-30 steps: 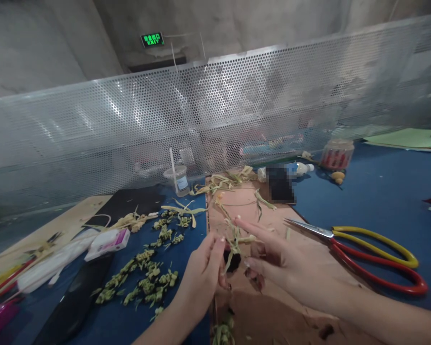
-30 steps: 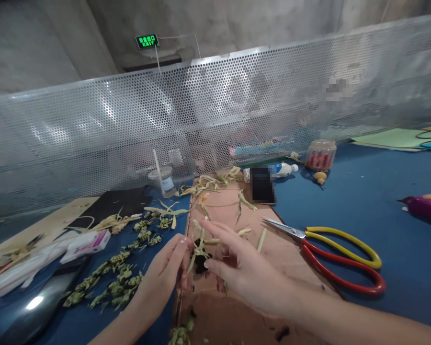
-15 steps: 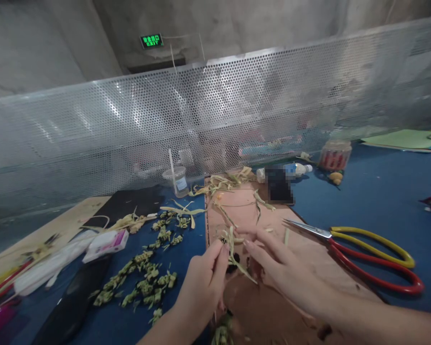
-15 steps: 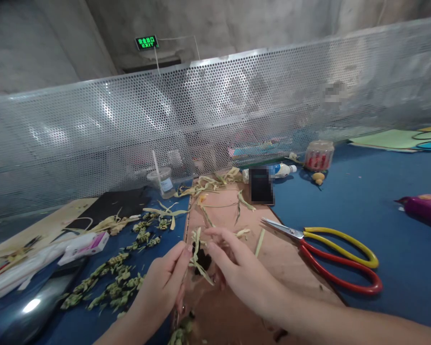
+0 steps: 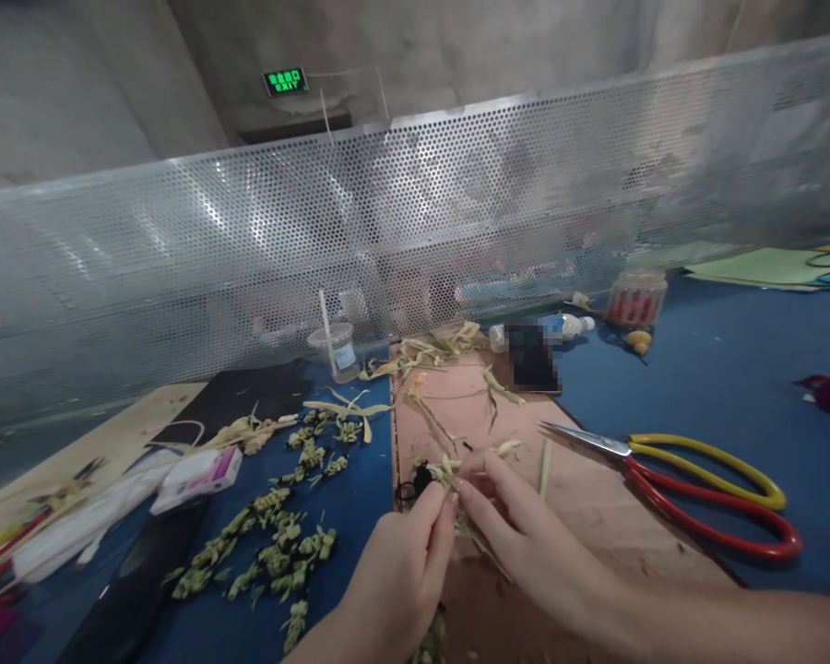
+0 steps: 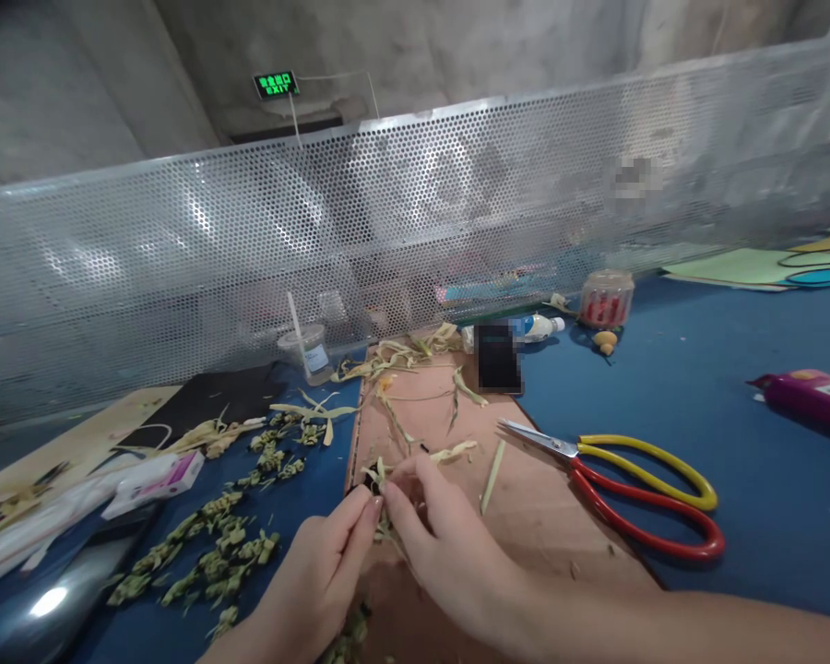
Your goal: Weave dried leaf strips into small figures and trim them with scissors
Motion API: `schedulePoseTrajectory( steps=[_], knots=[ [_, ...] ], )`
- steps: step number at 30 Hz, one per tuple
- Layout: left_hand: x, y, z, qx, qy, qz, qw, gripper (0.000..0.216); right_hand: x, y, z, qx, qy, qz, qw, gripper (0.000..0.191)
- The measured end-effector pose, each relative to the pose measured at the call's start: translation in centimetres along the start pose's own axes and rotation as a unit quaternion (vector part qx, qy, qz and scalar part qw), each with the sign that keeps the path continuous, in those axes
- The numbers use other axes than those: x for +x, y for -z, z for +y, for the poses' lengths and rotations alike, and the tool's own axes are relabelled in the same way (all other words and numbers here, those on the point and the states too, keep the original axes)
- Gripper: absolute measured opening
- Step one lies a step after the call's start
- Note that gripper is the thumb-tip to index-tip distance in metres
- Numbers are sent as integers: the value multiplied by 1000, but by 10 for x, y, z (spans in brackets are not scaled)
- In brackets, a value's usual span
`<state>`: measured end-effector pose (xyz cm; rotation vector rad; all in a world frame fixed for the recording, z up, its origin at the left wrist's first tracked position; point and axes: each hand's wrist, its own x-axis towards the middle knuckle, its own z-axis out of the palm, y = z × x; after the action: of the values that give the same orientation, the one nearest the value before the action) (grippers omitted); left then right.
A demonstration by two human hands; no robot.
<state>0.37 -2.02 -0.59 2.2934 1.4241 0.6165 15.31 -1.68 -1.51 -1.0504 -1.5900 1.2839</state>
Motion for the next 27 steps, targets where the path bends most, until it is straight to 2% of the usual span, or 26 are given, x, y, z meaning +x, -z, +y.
schedulePoseTrajectory(
  steps=[3, 7, 10, 16, 23, 25, 27],
  knots=[
    [0, 2, 2, 18, -5, -3, 1000, 27, 0, 2, 0, -11, -5, -10, 1000, 22],
    [0, 4, 4, 26, -27, -4, 999, 27, 4, 5, 1, -67, 53, -14, 996, 21],
    [-1, 4, 3, 44, -46, 2, 998, 27, 5, 6, 1, -67, 49, -28, 996, 18],
    [-1, 3, -3, 123, -75, 49, 988, 27, 6, 1, 7, 36, -43, -28, 998, 20],
    [1, 4, -8, 202, -127, 98, 966, 27, 13, -5, 20, 192, -76, -34, 978, 22],
    [1, 5, -9, 200, -148, 101, 963, 27, 11, -6, 18, 195, -78, -33, 977, 23],
    [1, 6, -7, 174, -140, 96, 970, 28, 7, -6, 13, 157, -64, -7, 985, 23]
  ],
)
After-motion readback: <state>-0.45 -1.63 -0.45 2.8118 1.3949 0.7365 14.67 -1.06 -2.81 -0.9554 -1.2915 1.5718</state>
